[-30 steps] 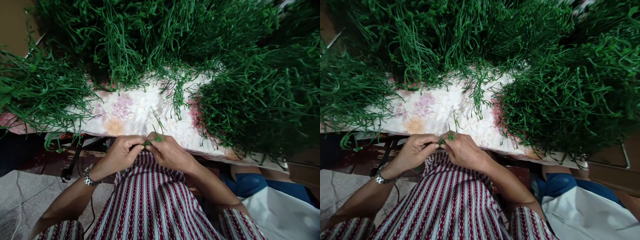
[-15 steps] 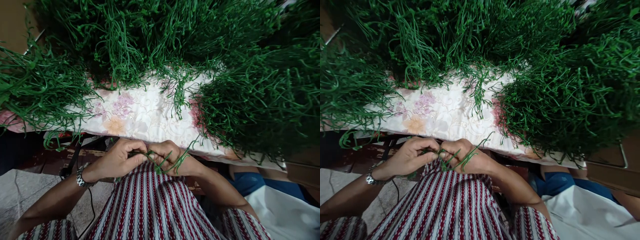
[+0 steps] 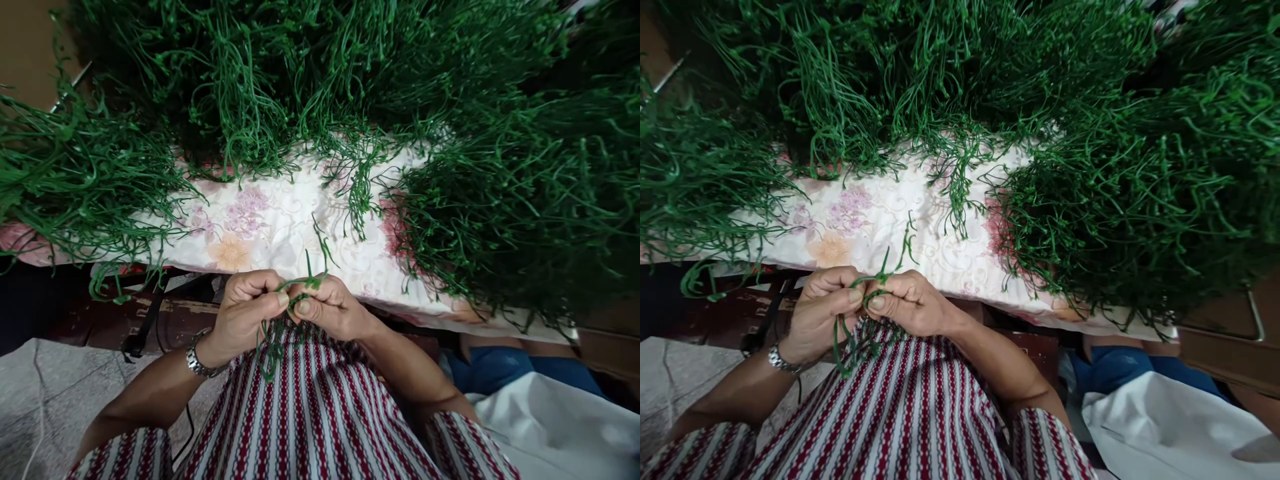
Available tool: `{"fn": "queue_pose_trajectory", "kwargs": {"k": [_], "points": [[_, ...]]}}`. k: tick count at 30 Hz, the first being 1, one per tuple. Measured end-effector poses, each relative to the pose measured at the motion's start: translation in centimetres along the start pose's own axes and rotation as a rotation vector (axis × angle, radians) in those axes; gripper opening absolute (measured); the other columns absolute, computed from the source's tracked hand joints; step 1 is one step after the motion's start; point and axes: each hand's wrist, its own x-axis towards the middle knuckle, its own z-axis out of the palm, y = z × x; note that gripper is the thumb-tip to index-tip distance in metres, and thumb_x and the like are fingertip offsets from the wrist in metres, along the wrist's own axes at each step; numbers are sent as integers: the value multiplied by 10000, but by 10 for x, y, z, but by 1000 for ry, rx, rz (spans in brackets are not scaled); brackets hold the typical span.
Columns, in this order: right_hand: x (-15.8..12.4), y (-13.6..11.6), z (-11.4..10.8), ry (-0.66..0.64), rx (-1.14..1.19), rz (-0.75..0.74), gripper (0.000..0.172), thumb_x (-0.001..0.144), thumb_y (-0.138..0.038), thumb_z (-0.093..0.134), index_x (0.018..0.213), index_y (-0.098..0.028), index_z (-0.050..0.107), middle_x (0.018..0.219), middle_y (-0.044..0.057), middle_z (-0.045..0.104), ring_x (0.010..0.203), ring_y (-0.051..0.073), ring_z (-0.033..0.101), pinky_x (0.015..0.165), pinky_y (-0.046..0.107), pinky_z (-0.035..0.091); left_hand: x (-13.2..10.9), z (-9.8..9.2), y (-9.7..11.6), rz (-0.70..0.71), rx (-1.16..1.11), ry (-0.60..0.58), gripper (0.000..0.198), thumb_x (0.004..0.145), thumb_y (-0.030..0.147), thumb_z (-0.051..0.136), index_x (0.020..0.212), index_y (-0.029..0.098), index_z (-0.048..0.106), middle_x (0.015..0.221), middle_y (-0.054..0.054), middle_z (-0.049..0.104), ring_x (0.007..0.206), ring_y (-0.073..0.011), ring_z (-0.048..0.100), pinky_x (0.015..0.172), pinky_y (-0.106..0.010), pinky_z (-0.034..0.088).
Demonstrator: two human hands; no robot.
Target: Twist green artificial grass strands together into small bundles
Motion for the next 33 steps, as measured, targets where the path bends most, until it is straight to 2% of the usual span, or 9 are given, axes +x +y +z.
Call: {"fn": "queue_pose_trajectory", "kwargs": {"k": [5, 8, 12, 17, 24, 28, 31, 33], "points": [[1, 3, 6, 118, 111, -29, 373, 883, -441, 485, 679, -130, 487, 609, -18, 454, 559, 65, 410, 543, 206, 338, 1, 7, -3, 17, -97, 126, 299, 660, 330, 657, 520, 169, 447, 441, 47, 379, 426, -67, 347, 437, -211, 311], [1, 3, 8, 172, 165, -26, 351, 870, -410, 522, 666, -127, 491, 599, -21, 464, 549, 59, 411, 540, 202, 325, 0, 10, -3, 14, -134, 160, 302, 644, 312, 664, 518, 170, 429, 449, 51, 365, 423, -61, 322, 416, -203, 278], [-1, 5, 10, 191, 205, -49, 316, 872, -357, 530, 667, -118, 509, 601, -18, 472, 545, 57, 409, 539, 196, 320, 0, 13, -4, 28, -175, 160, 308, 657, 289, 661, 516, 166, 417, 456, 55, 355, 421, -53, 318, 423, -199, 271], [-4, 9, 7, 194, 211, -61, 319, 863, -375, 535, 676, -116, 531, 583, -13, 486, 519, 65, 416, 512, 195, 317, 0, 13, -6, 29, -141, 134, 321, 670, 332, 667, 529, 168, 430, 460, 53, 352, 420, -58, 308, 430, -212, 274], [-6, 9, 6, 144, 183, -119, 309, 870, -355, 528, 678, -114, 542, 586, -1, 499, 517, 68, 436, 504, 191, 333, -6, 14, -6, 78, -136, 84, 321, 721, 313, 651, 529, 156, 448, 476, 43, 364, 441, -57, 287, 454, -210, 256], [-6, 4, 3, 120, 102, -132, 315, 895, -359, 483, 696, -119, 528, 597, 1, 497, 521, 68, 433, 503, 188, 337, -7, 11, -3, 145, -73, 70, 318, 762, 305, 615, 543, 152, 443, 488, 44, 343, 462, -60, 285, 464, -207, 241], [-5, -5, -4, 89, -110, -99, 280, 909, -310, 451, 710, -123, 516, 609, -9, 466, 533, 63, 410, 521, 187, 332, -3, 3, 2, 173, 138, 22, 298, 796, 294, 581, 574, 150, 444, 528, 44, 330, 495, -61, 273, 482, -209, 234], [-4, -12, -8, 63, -282, -74, 272, 907, -261, 437, 668, -135, 472, 600, -28, 407, 519, 52, 364, 513, 181, 303, 1, -3, 8, 171, 308, -71, 297, 797, 285, 577, 581, 152, 423, 547, 46, 314, 515, -64, 265, 486, -209, 228]]}}
